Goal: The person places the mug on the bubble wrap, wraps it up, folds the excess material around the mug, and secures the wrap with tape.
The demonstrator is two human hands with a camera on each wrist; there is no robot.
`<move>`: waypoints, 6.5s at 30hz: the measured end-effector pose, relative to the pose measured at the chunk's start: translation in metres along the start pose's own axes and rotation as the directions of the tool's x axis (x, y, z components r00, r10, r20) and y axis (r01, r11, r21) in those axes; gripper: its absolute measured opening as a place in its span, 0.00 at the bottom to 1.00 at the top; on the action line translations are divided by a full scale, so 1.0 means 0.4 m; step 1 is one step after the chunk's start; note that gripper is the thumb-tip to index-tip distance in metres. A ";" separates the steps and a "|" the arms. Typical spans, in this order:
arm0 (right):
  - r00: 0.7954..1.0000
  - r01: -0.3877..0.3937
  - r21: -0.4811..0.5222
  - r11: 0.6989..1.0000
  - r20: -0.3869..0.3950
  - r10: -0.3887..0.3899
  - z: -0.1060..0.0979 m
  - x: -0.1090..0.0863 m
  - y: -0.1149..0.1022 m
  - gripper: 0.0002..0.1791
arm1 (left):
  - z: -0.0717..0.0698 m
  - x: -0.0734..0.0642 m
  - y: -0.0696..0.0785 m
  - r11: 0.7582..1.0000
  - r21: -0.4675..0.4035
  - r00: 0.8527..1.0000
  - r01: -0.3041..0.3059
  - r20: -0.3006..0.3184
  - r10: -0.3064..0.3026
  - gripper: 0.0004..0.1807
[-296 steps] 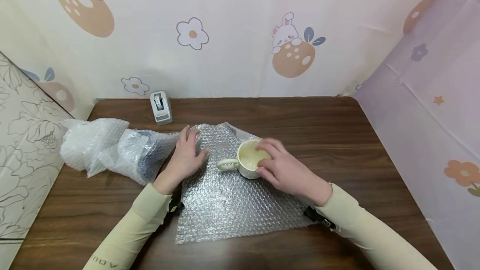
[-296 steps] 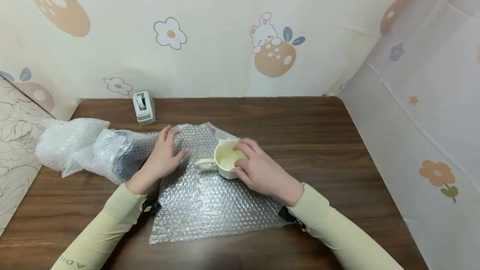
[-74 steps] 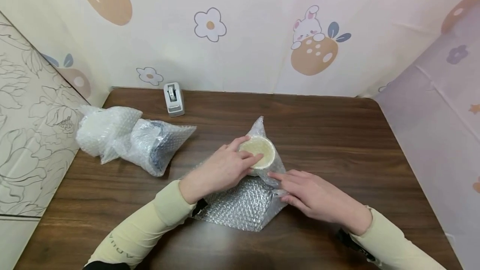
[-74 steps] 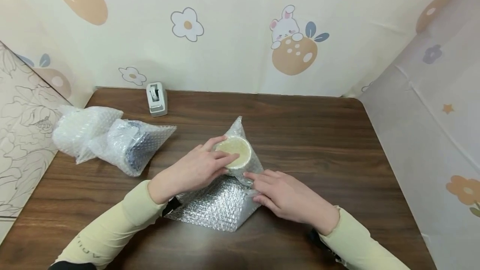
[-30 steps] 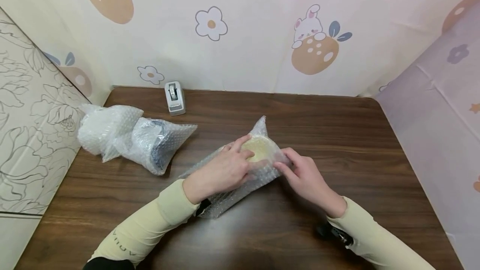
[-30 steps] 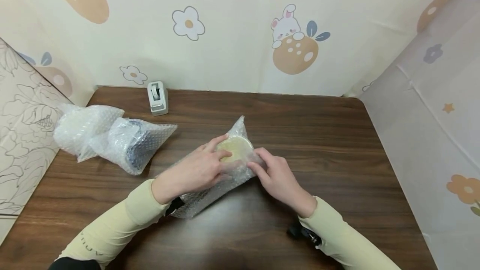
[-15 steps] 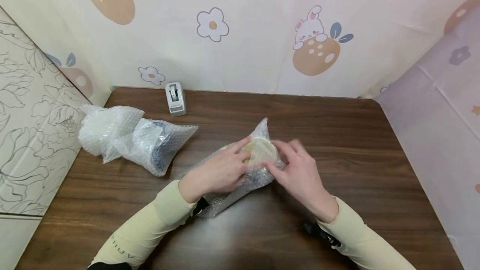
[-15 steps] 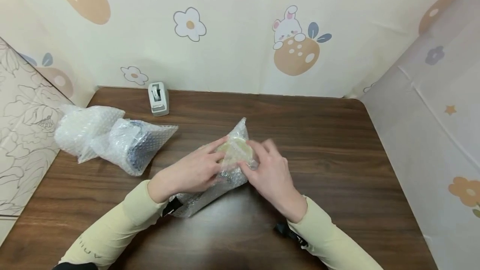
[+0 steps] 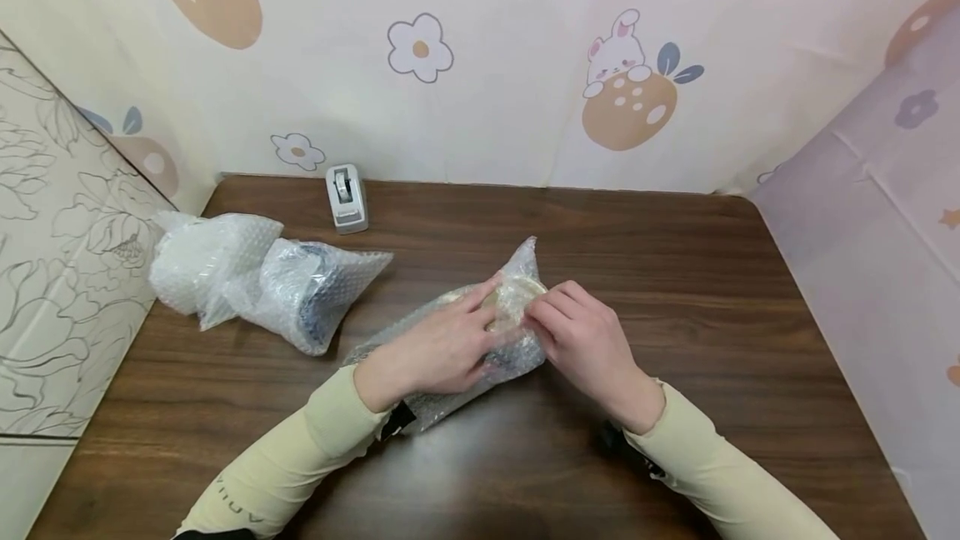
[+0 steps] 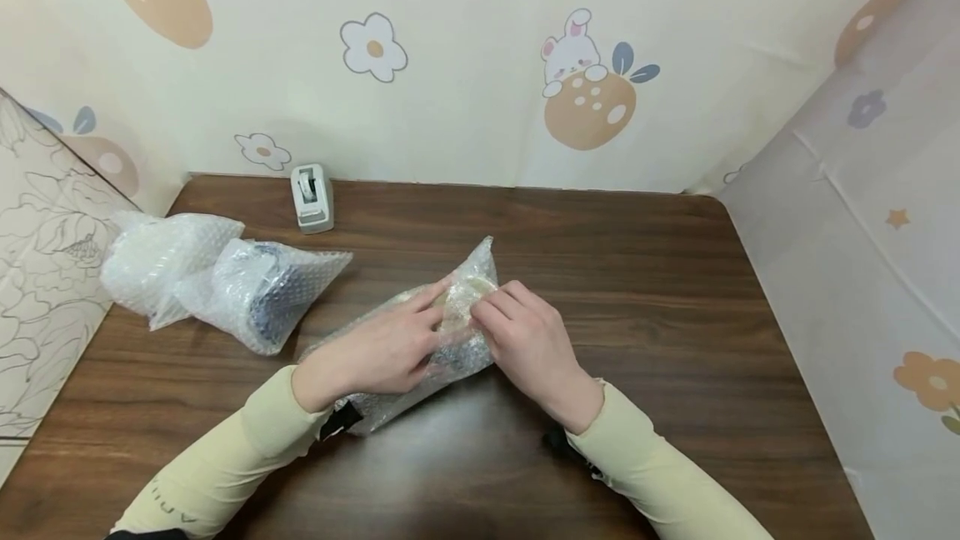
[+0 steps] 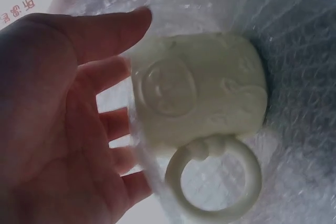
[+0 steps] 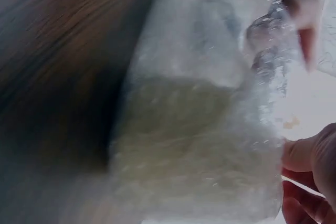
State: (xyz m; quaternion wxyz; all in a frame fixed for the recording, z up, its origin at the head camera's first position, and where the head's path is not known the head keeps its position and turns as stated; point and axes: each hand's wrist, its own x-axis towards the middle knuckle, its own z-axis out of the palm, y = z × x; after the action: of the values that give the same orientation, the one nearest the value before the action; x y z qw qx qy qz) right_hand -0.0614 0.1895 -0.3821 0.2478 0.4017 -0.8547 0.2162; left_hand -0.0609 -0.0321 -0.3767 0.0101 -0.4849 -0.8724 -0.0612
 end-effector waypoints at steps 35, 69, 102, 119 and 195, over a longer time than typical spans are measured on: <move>0.954 0.128 -0.025 0.991 0.275 -0.116 0.011 -0.084 0.043 0.36 | 0.029 -0.309 -0.085 0.892 -0.330 0.946 0.309 0.014 -0.323 0.25; 0.939 0.189 -0.052 0.981 0.302 -0.165 0.014 -0.072 0.041 0.24 | 0.093 -0.166 -0.078 0.871 -0.489 0.729 -0.048 -0.613 -0.305 0.14; 0.957 0.166 0.216 0.962 0.200 -0.210 0.053 -0.074 0.067 0.11 | 0.062 -0.045 -0.037 0.994 -0.020 0.867 -0.108 -0.492 0.084 0.18; 0.995 -0.043 0.275 0.960 0.099 0.016 0.048 -0.087 0.070 0.23 | 0.084 -0.056 0.001 0.997 -0.076 0.939 -0.008 -0.342 -0.018 0.50; 0.978 0.025 0.039 0.999 0.208 -0.033 0.058 -0.056 0.018 0.28 | -0.171 -0.115 -0.623 0.388 -0.168 0.399 0.906 0.643 -0.654 0.23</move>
State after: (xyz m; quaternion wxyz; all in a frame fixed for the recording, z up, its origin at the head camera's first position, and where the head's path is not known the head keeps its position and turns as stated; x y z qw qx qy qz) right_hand -0.0605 0.1936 -0.4151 0.1526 0.4388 -0.8661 0.1846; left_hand -0.2506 -0.2094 -0.3367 -0.3607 0.0239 -0.9188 -0.1587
